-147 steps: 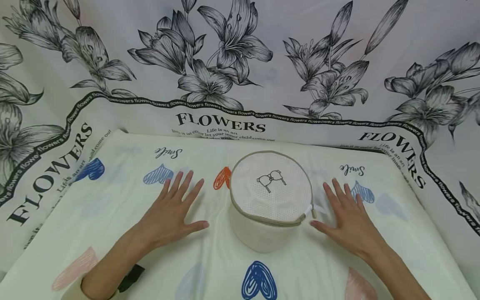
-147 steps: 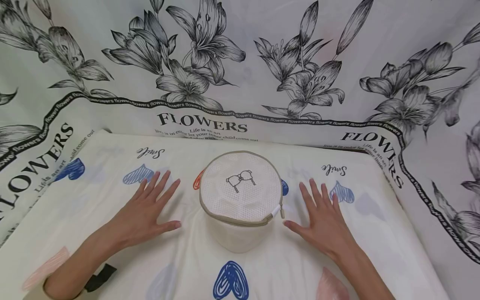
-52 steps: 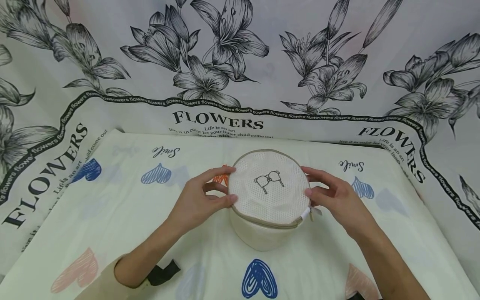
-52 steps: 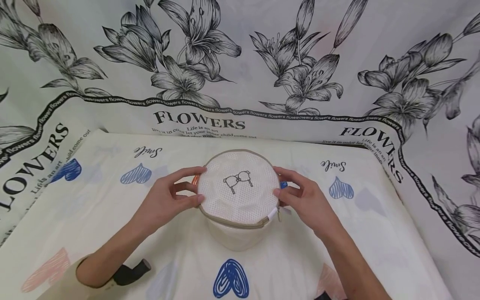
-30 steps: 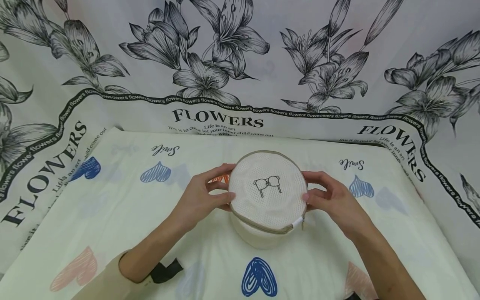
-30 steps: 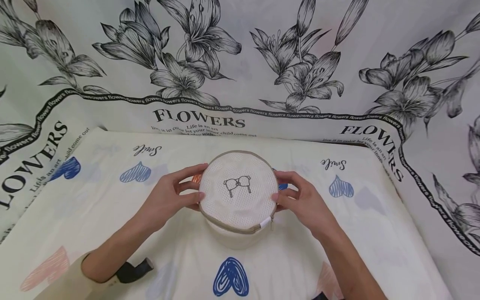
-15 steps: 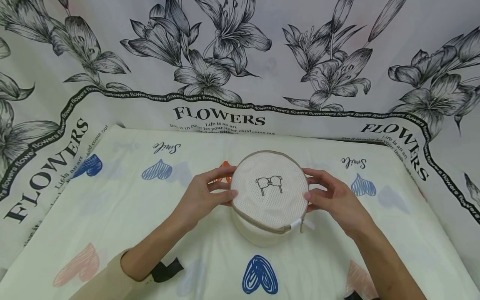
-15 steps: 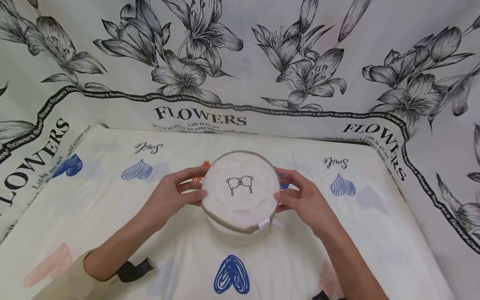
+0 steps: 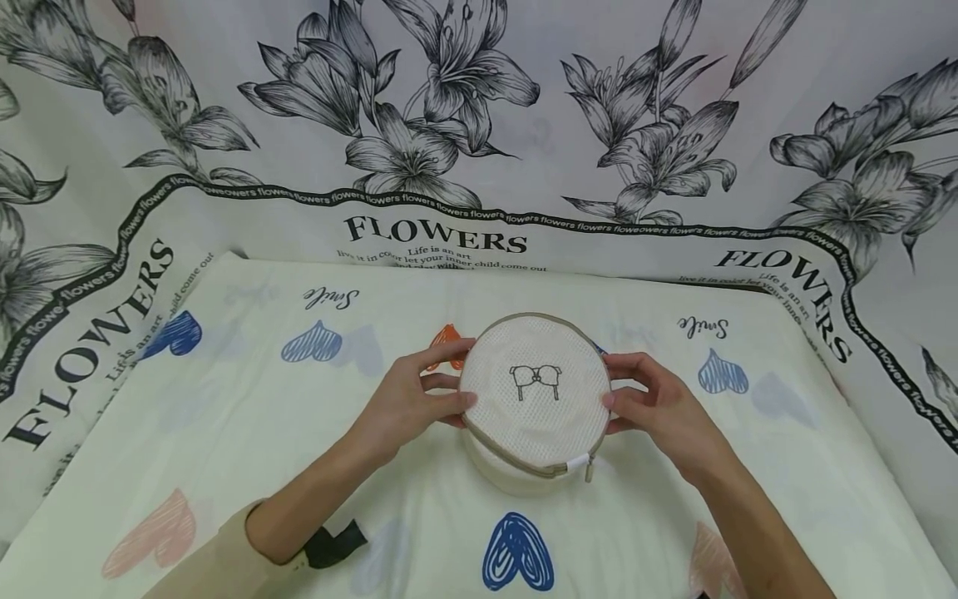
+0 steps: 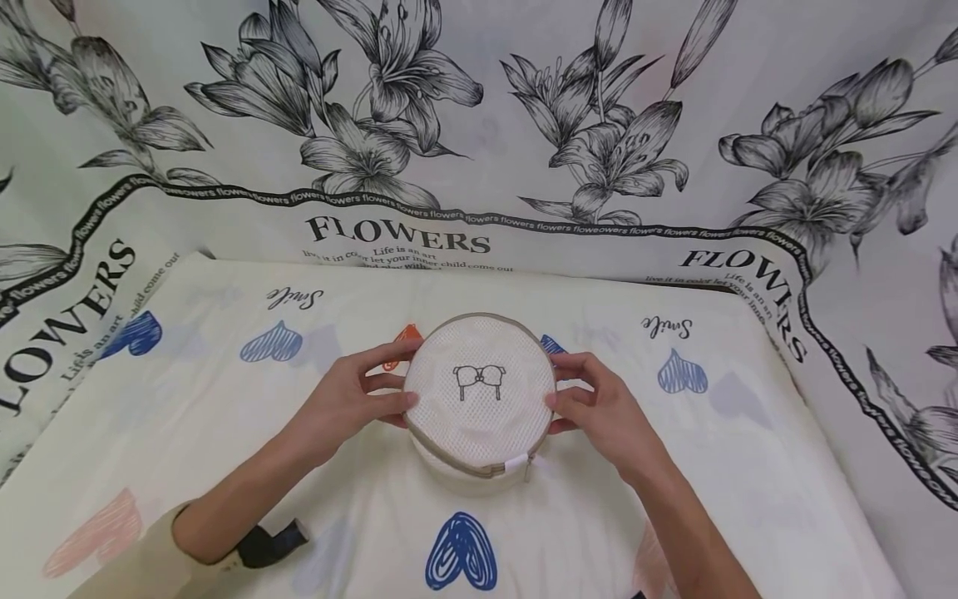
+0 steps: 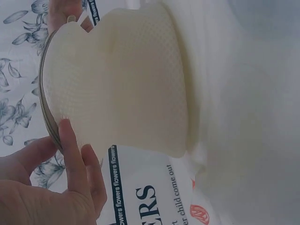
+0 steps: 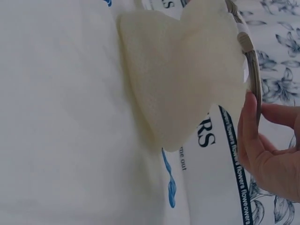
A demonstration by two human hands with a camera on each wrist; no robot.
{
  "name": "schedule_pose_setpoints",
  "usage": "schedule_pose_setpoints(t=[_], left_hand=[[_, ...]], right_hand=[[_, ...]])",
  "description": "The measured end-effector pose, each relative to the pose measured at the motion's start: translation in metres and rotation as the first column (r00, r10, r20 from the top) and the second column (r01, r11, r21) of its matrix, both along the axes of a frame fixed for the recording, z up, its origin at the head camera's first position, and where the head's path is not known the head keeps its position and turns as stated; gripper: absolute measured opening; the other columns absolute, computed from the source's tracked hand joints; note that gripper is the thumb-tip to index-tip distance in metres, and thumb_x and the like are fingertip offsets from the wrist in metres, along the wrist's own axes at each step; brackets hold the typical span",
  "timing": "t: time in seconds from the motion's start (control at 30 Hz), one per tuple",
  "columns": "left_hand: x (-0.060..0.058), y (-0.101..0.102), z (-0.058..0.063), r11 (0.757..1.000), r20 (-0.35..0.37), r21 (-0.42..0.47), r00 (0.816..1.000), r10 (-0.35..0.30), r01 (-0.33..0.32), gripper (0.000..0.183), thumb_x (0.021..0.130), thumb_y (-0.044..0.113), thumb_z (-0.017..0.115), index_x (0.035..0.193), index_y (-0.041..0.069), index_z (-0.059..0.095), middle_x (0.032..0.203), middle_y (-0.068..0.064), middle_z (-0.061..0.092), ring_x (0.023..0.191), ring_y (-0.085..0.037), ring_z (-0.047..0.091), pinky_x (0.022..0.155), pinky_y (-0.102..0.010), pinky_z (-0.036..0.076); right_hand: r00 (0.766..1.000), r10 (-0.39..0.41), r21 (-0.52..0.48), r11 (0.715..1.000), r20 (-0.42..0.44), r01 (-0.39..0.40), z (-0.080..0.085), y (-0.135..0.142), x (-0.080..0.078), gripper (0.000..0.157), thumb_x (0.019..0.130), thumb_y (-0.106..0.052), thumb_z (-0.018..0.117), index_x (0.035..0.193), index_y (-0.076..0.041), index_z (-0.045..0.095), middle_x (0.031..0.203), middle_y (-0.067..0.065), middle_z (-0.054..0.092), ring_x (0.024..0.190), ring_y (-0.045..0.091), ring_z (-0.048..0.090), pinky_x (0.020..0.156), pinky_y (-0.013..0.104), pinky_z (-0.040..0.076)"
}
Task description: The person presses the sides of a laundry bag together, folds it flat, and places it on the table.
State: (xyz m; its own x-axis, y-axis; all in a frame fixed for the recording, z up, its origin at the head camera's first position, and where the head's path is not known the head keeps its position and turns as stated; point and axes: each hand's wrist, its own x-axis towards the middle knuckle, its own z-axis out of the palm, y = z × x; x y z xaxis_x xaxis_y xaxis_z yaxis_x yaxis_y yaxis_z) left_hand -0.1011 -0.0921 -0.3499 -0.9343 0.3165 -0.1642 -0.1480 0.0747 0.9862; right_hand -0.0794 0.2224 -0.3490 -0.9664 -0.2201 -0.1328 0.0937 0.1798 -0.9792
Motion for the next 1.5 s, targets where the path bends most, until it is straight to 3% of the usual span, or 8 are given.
schedule_pose_setpoints(t=[0.27,0.5,0.87,1.13,1.37,1.5], left_hand=[[0.0,0.001,-0.003,0.999,-0.017,-0.032,0.999,0.03,-0.03,0.062,0.082,-0.003,0.077,0.139,0.012,0.057,0.132,-0.011,0.055,0.104,-0.026,0.067,0.073,-0.04,0.061],[-0.001,0.001,-0.004,0.997,-0.015,-0.072,1.0,0.025,-0.026,0.065,0.081,-0.005,0.077,0.14,0.014,0.058,0.136,-0.009,0.055,0.107,-0.025,0.066,0.075,-0.037,0.061],[-0.004,-0.001,-0.013,1.0,-0.008,-0.016,1.0,0.025,-0.025,0.059,0.081,-0.008,0.076,0.135,0.007,0.06,0.132,-0.013,0.059,0.107,-0.025,0.066,0.076,-0.039,0.06],[-0.003,-0.001,-0.014,0.984,-0.035,-0.179,0.999,-0.01,0.004,0.064,0.079,-0.002,0.079,0.138,0.015,0.061,0.14,-0.002,0.058,0.11,-0.022,0.065,0.078,-0.032,0.058],[-0.003,0.001,-0.017,0.993,0.034,-0.119,0.999,0.008,-0.004,0.067,0.079,-0.012,0.074,0.14,0.012,0.058,0.134,-0.013,0.059,0.101,-0.028,0.068,0.069,-0.038,0.061],[-0.005,0.002,-0.021,0.994,0.037,-0.105,0.999,0.031,-0.027,0.071,0.079,-0.013,0.074,0.142,0.014,0.055,0.132,-0.013,0.06,0.1,-0.027,0.069,0.067,-0.039,0.061]], right_hand=[[1.0,0.02,-0.001,1.0,0.018,-0.02,-0.005,-0.001,0.0,0.064,0.093,-0.002,0.067,0.15,-0.008,0.039,0.127,0.022,0.047,0.088,0.019,0.069,0.077,0.04,0.06],[0.999,0.03,0.0,1.0,0.035,-0.03,-0.009,-0.001,0.0,0.062,0.091,0.0,0.067,0.147,-0.005,0.04,0.125,0.022,0.048,0.086,0.019,0.069,0.076,0.04,0.06],[0.995,0.018,-0.012,1.0,0.095,-0.017,-0.024,-0.003,0.004,0.061,0.091,0.001,0.067,0.144,-0.005,0.038,0.125,0.023,0.049,0.084,0.021,0.069,0.077,0.04,0.06],[0.989,-0.003,0.042,0.999,0.149,-0.003,-0.028,-0.006,0.005,0.066,0.091,-0.001,0.067,0.148,-0.009,0.034,0.12,0.022,0.05,0.084,0.026,0.069,0.077,0.037,0.06],[0.991,0.038,0.016,0.999,0.125,-0.04,-0.028,-0.004,0.007,0.069,0.093,-0.001,0.066,0.153,-0.007,0.031,0.12,0.025,0.049,0.087,0.024,0.07,0.079,0.037,0.06],[0.994,0.039,-0.009,0.999,0.106,-0.038,-0.03,-0.002,0.008,0.065,0.094,0.0,0.064,0.151,-0.004,0.033,0.12,0.027,0.049,0.087,0.02,0.069,0.079,0.037,0.06]])
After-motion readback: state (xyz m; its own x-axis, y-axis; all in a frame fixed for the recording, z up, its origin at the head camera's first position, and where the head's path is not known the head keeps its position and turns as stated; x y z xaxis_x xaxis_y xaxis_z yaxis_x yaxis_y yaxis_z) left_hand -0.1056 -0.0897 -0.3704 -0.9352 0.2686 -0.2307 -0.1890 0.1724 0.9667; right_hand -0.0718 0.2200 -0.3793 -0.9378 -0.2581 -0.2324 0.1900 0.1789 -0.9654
